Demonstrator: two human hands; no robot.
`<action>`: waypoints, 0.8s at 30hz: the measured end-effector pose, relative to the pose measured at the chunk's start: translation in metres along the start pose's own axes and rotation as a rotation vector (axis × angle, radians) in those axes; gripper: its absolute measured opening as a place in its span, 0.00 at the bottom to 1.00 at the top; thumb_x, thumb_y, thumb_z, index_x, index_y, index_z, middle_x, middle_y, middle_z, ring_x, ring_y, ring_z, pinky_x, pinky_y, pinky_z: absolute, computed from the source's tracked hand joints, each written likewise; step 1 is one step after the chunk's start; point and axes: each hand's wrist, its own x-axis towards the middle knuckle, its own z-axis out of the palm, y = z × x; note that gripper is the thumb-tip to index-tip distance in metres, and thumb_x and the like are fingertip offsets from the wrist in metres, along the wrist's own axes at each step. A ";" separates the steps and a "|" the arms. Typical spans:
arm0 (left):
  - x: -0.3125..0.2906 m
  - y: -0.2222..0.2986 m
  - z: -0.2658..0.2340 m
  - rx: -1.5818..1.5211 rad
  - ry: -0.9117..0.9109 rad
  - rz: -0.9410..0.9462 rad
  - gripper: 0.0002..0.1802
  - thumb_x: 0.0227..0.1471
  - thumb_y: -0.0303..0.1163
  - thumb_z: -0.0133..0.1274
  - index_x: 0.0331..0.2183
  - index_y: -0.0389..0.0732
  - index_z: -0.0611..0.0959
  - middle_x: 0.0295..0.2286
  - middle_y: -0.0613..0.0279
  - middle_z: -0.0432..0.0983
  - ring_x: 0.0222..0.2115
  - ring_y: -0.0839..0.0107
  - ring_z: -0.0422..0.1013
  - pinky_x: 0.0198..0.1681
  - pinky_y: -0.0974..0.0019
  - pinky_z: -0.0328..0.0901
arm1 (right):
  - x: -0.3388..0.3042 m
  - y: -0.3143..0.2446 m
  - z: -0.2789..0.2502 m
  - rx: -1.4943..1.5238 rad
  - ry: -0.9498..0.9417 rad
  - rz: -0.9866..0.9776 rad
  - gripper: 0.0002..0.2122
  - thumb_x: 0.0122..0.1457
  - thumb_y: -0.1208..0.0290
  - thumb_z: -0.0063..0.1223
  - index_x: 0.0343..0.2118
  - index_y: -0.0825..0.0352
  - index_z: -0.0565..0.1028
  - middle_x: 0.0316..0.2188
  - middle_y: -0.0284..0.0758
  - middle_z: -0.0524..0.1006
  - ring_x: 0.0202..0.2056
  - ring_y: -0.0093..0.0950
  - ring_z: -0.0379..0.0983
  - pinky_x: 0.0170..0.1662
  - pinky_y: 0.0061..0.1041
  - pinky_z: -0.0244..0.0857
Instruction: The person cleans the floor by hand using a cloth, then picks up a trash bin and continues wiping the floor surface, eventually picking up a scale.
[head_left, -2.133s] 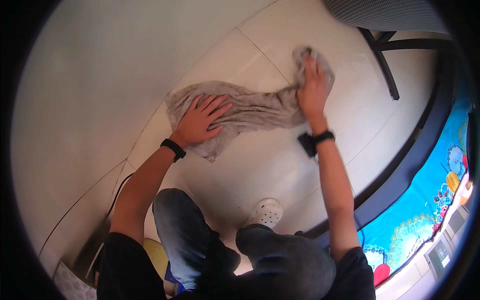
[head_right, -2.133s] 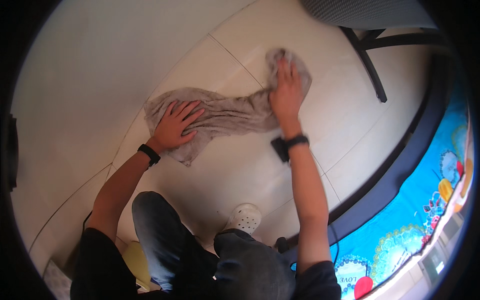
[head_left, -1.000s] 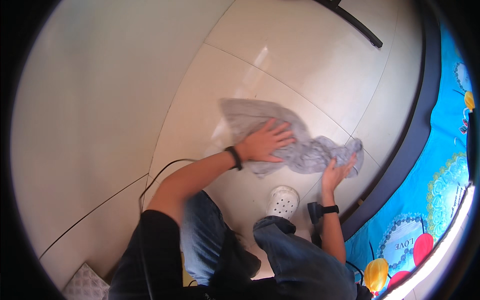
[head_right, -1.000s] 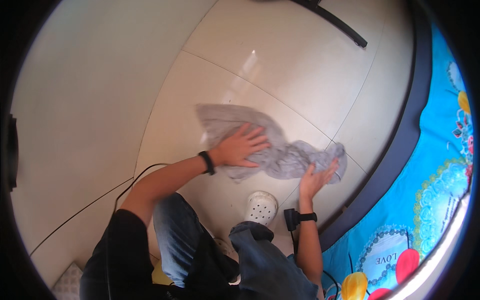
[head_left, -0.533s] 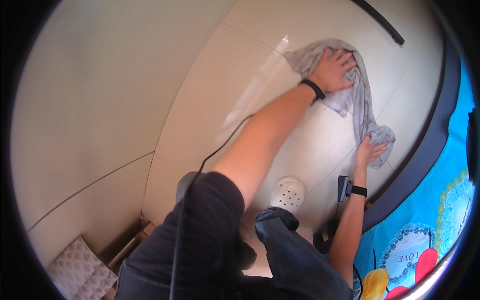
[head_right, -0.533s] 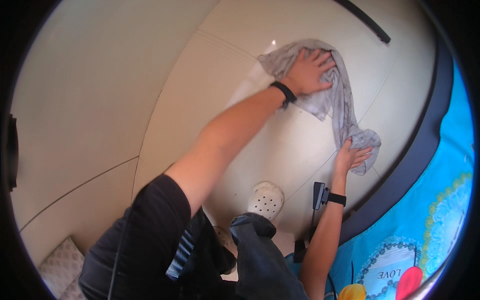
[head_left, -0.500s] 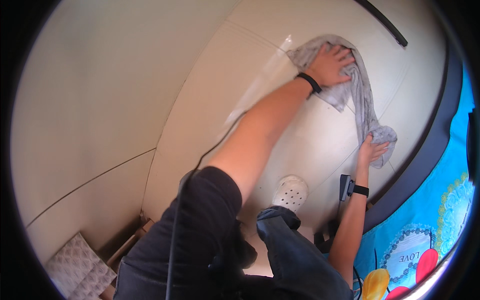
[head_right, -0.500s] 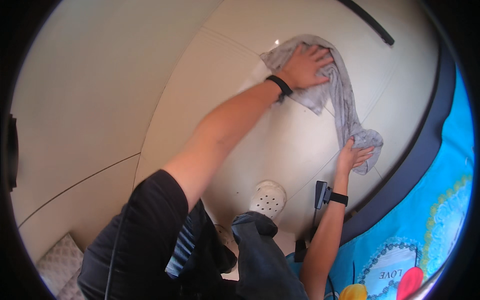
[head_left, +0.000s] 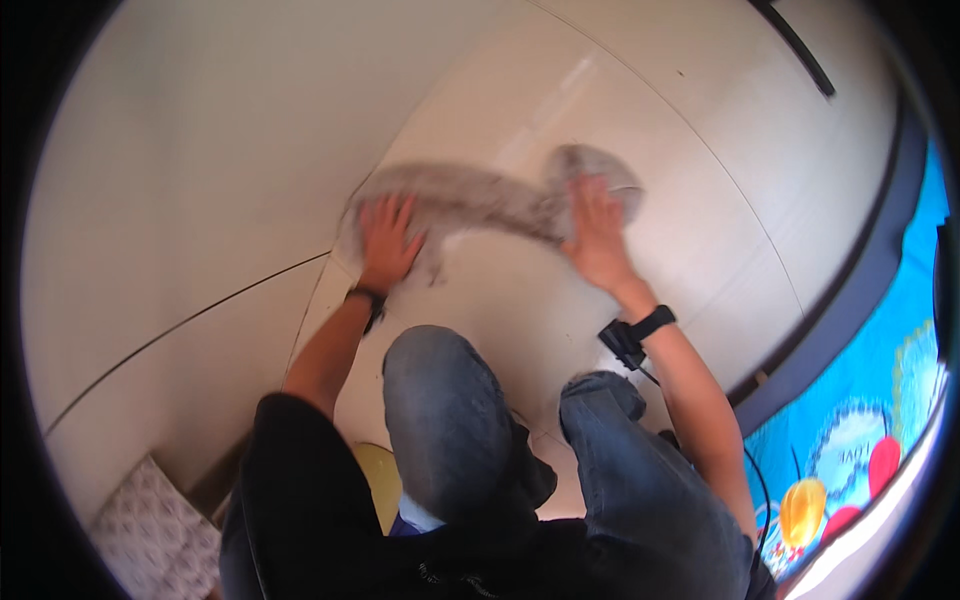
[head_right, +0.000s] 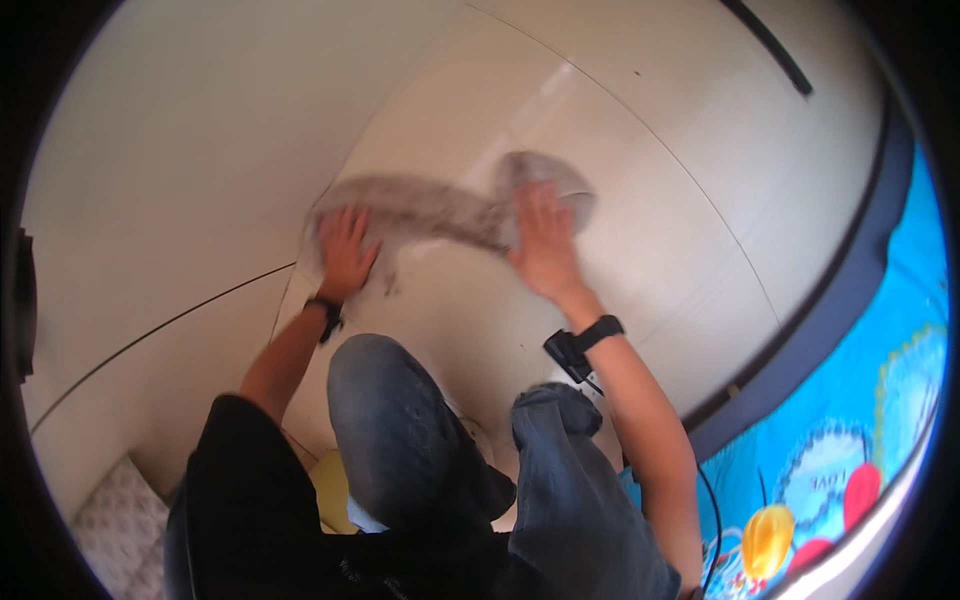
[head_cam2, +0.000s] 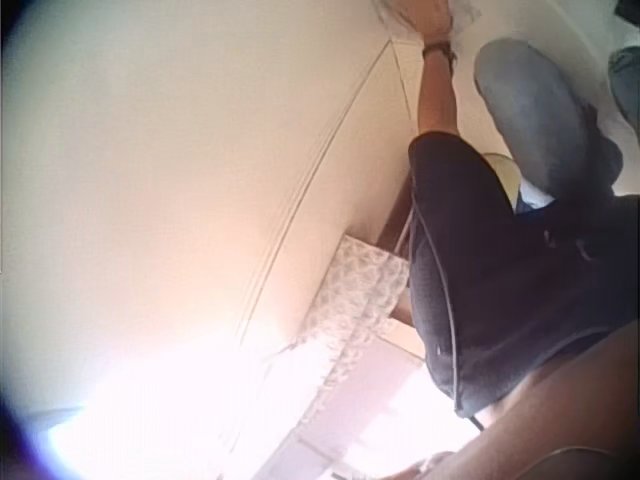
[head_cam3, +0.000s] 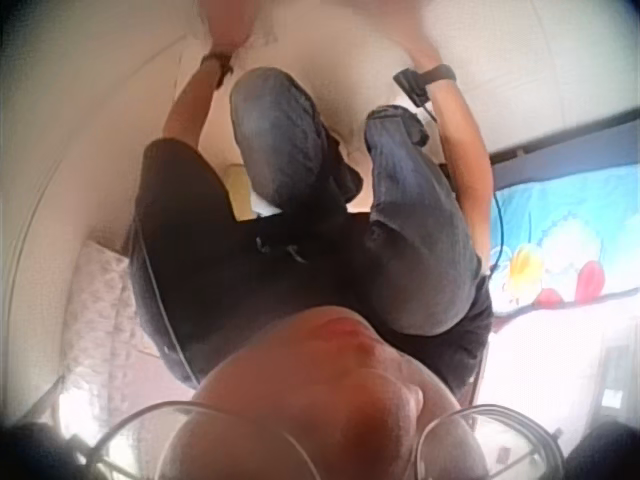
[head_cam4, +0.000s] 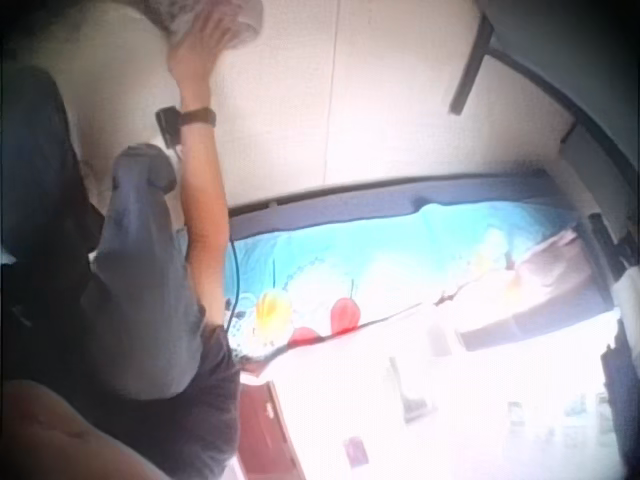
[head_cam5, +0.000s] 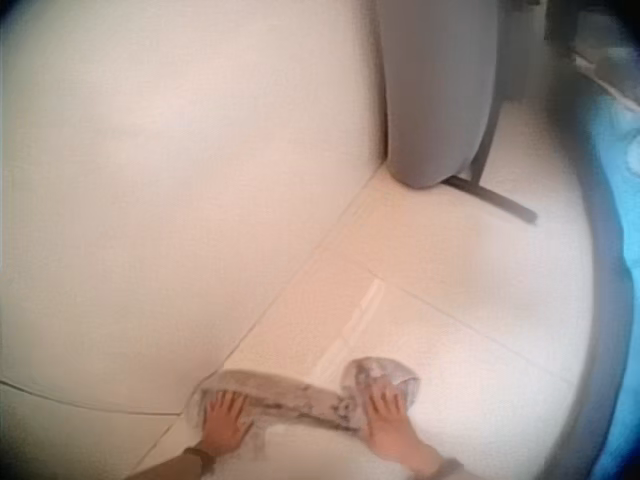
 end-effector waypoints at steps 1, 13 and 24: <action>-0.037 0.005 0.021 -0.022 -0.005 -0.005 0.40 0.50 0.48 0.51 0.61 0.45 0.61 0.57 0.47 0.57 0.58 0.45 0.52 0.63 0.37 0.37 | -0.017 0.002 0.009 0.066 -0.057 -0.028 0.44 0.47 0.71 0.60 0.66 0.67 0.46 0.67 0.48 0.41 0.68 0.49 0.32 0.65 0.55 0.31; -0.243 0.027 0.075 -0.066 -0.386 -0.279 0.44 0.47 0.45 0.53 0.62 0.40 0.59 0.59 0.42 0.52 0.62 0.45 0.46 0.62 0.35 0.33 | -0.074 -0.029 0.026 0.121 -0.356 -0.287 0.44 0.46 0.65 0.63 0.66 0.62 0.50 0.67 0.34 0.49 0.69 0.31 0.35 0.69 0.36 0.32; 0.118 0.057 0.019 0.005 -0.093 -0.134 0.44 0.48 0.43 0.51 0.62 0.36 0.56 0.64 0.46 0.42 0.65 0.48 0.36 0.62 0.35 0.31 | -0.071 0.039 -0.035 -0.073 0.056 0.257 0.30 0.55 0.69 0.49 0.61 0.69 0.58 0.65 0.38 0.53 0.68 0.34 0.40 0.67 0.36 0.41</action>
